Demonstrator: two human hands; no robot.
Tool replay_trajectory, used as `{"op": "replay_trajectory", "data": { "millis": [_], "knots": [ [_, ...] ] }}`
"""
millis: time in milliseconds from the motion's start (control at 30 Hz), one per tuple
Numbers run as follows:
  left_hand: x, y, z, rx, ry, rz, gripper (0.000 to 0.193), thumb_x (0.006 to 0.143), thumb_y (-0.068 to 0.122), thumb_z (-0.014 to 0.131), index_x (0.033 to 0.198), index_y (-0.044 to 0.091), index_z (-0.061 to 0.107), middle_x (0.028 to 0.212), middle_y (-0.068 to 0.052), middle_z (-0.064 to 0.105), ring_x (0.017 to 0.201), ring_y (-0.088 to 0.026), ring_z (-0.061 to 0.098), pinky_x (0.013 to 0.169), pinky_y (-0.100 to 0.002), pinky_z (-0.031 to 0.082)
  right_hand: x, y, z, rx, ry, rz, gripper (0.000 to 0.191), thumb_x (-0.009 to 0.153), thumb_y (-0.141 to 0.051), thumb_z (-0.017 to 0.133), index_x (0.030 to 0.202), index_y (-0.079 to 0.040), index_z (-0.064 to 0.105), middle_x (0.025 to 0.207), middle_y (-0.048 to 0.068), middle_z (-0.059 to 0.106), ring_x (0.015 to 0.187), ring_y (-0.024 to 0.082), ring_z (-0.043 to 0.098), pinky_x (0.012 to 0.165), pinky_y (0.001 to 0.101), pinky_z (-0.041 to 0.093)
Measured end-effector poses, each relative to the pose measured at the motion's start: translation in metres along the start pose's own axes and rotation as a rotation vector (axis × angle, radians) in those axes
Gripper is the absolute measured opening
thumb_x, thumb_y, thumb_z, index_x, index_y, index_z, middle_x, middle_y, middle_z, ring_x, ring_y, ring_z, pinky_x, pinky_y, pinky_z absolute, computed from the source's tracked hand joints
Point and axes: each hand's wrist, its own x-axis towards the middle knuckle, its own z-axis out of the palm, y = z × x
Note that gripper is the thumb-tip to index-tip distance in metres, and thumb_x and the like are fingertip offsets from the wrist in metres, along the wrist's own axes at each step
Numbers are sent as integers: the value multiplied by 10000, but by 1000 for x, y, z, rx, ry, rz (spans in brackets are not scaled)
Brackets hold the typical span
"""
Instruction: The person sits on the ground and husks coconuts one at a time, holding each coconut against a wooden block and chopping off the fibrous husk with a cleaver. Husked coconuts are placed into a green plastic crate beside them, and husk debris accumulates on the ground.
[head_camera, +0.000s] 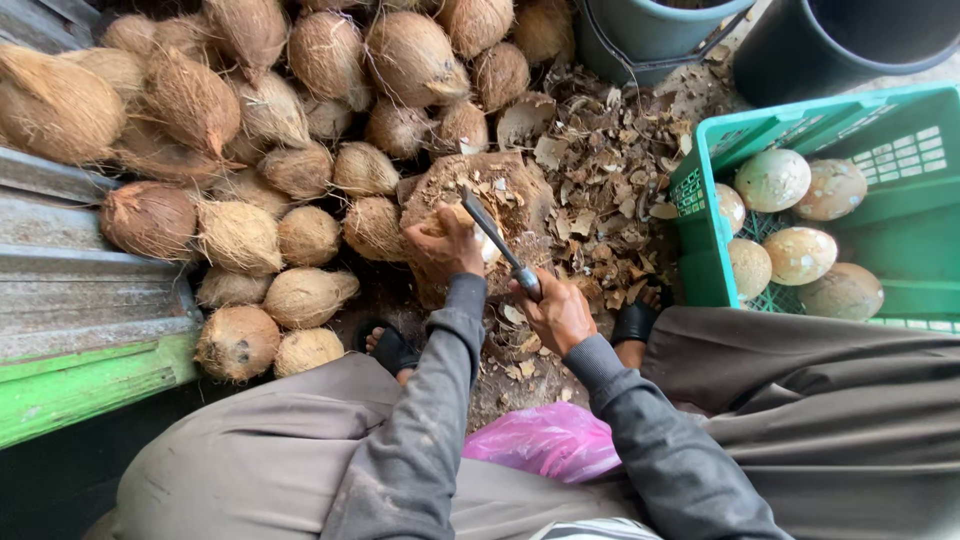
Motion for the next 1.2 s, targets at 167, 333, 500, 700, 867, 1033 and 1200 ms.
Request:
{"op": "replay_trajectory", "data": {
  "millis": [167, 333, 500, 700, 867, 1033, 1200],
  "knots": [
    [-2, -12, 4, 82, 56, 65, 520, 958, 607, 574, 1059, 111, 456, 1016, -94, 519, 875, -229, 596, 634, -393, 519, 8, 20, 11, 25, -104, 153, 342, 1025, -378, 616, 935, -48, 640, 633, 138, 620, 552, 291, 619, 553, 447, 506],
    [-1, -6, -3, -92, 8, 14, 507, 905, 568, 559, 1107, 116, 451, 1120, -119, 527, 913, -261, 635, 614, -431, 587, 22, 46, 15, 27, -68, 104, 348, 967, -359, 709, 903, -17, 693, 641, 118, 643, 577, 186, 615, 596, 386, 497],
    [-6, 4, -8, 129, -18, 15, 552, 932, 607, 555, 1162, 116, 455, 1131, -139, 545, 946, -288, 628, 661, -476, 538, 13, 32, 0, 148, -143, 186, 346, 991, -364, 638, 950, -22, 672, 642, 109, 629, 547, 209, 583, 547, 398, 500],
    [-17, 8, -8, 157, 36, 30, 511, 936, 568, 548, 1132, 101, 476, 1086, -129, 525, 955, -287, 613, 701, -482, 512, 6, 1, 1, 34, -109, 155, 354, 1015, -407, 610, 955, -64, 675, 607, 126, 613, 516, 217, 564, 556, 413, 483],
    [-16, 3, -4, 121, 24, 248, 451, 980, 502, 600, 1056, 78, 465, 1058, -135, 541, 945, -278, 588, 729, -471, 504, 18, 24, 12, 36, -181, 231, 352, 999, -415, 604, 903, -96, 720, 638, 89, 651, 534, 193, 586, 560, 418, 506],
    [4, -7, -9, 15, -119, 200, 416, 918, 501, 607, 1017, 107, 516, 1016, -123, 605, 865, -259, 625, 681, -464, 556, 35, 59, 2, 132, -366, 333, 408, 953, -450, 674, 862, -53, 665, 677, 52, 611, 561, 187, 522, 540, 417, 516],
    [28, -11, -26, 43, -285, 226, 443, 906, 545, 557, 1043, 124, 566, 1081, -119, 659, 943, -236, 663, 681, -456, 605, 37, 81, -17, -16, -426, 267, 479, 962, -469, 698, 802, -24, 626, 680, 87, 598, 566, 194, 511, 554, 422, 465]
  ]
}}
